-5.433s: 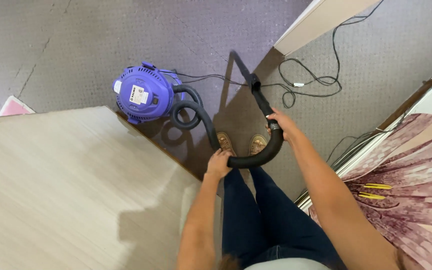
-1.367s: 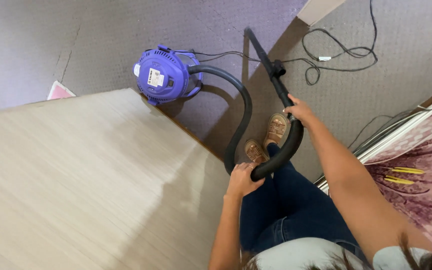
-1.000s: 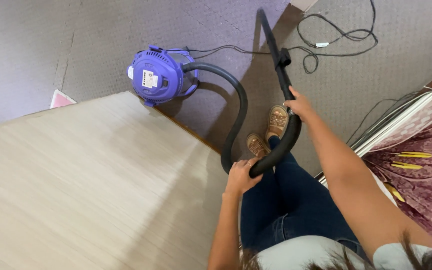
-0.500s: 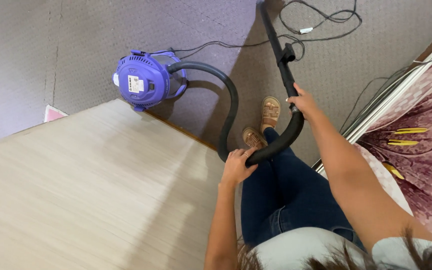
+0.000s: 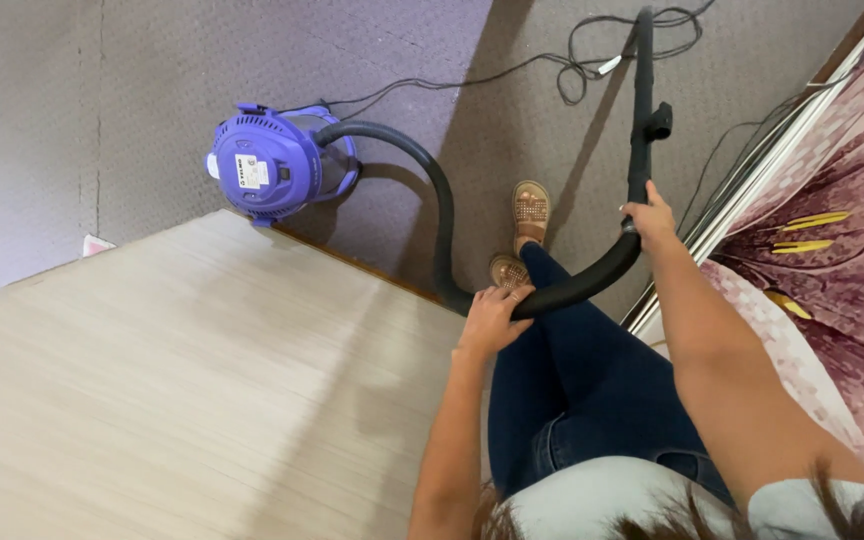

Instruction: The person uses a purple canister vacuum with a long wand to clean a carpeted floor. They move the vacuum wand back and forth across the floor, focusing on areas near a wooden cabinet and a pink doormat.

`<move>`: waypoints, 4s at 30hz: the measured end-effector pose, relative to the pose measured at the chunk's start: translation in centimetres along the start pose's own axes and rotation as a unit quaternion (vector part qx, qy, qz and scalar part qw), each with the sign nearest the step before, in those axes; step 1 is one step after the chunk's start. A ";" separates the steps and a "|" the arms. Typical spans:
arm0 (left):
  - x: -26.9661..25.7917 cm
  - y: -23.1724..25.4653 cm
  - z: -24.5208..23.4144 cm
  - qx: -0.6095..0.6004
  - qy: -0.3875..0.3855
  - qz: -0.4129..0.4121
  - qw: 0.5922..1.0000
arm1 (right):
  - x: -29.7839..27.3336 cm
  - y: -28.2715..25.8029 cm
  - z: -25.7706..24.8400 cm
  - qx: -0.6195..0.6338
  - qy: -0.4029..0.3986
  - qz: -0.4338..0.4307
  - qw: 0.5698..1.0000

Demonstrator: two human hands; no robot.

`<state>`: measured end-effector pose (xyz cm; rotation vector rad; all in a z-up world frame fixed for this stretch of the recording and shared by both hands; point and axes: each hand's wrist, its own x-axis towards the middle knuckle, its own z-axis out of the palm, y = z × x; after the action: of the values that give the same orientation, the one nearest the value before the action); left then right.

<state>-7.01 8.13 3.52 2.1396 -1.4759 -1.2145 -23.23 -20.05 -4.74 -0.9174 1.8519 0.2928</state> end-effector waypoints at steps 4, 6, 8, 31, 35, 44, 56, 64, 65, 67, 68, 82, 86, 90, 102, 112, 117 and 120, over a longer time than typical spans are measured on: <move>-1.9 -1.3 2.3 -0.004 0.074 -0.021 0.997 | 2.6 0.7 1.5 0.010 0.006 -0.047 0.999; -3.4 -2.2 2.5 -0.012 0.129 -0.040 0.991 | -1.4 -1.0 2.7 0.044 -0.008 -0.093 0.995; -4.4 -4.0 4.2 0.000 0.138 -0.044 0.989 | -4.7 -2.2 3.3 0.038 -0.031 -0.120 0.992; -8.9 -5.2 8.7 0.032 0.096 -0.116 0.988 | -1.6 4.6 8.1 -0.012 -0.150 -0.110 0.983; -7.0 -3.8 9.4 0.057 0.049 -0.104 0.992 | 2.2 5.7 6.5 -0.031 -0.101 -0.108 0.988; -9.4 -6.7 10.2 0.047 0.022 -0.105 0.993 | -4.5 7.2 7.0 -0.026 -0.135 -0.092 0.986; -5.4 -2.0 7.4 0.019 0.017 -0.034 0.999 | -3.7 5.6 0.9 0.028 -0.107 -0.078 0.991; 2.4 3.8 3.7 0.029 -0.029 0.007 0.999 | 1.4 -3.5 -3.7 -0.078 -0.029 -0.138 0.987; 3.7 4.9 2.4 0.016 -0.025 0.008 1.000 | 2.2 -5.1 -3.9 -0.084 -0.029 -0.141 0.986; 6.0 6.7 0.6 0.001 -0.018 -0.001 1.000 | 4.5 -8.0 -4.0 -0.098 -0.037 -0.146 0.984; 6.8 7.3 0.0 -0.001 -0.002 -0.005 1.000 | 5.7 -9.1 -3.9 -0.104 -0.038 -0.142 0.984; 12.1 9.5 -3.8 -0.038 -0.001 -0.002 0.999 | 13.9 -13.0 -3.9 -0.212 -0.080 -0.150 0.963; 10.7 9.8 -3.9 -0.034 -0.004 0.024 0.999 | 10.4 -11.6 -6.2 -0.223 -0.100 -0.124 0.962; 10.9 10.1 -3.5 -0.014 -0.041 0.001 0.999 | 9.7 -10.2 -8.7 -0.054 -0.118 -0.072 0.989; 7.3 8.2 -5.1 -0.052 -0.048 -0.087 0.994 | 9.2 -9.4 -2.9 -0.156 -0.128 -0.117 0.972; 2.1 2.7 -4.9 -0.040 0.103 -0.152 0.982 | -3.8 -14.5 2.6 -0.164 -0.220 -0.121 0.954; 3.9 -0.7 -5.6 -0.092 0.091 -0.135 0.982 | -5.5 -19.3 5.8 -0.153 -0.228 -0.134 0.952; 5.7 -2.0 -6.3 -0.154 0.025 -0.157 0.975 | -4.7 -24.7 8.7 -0.265 -0.200 -0.217 0.918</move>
<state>-0.25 2.60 3.37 2.2179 -0.8773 -1.3748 1.07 -29.78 0.09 -1.4834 1.1621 0.6669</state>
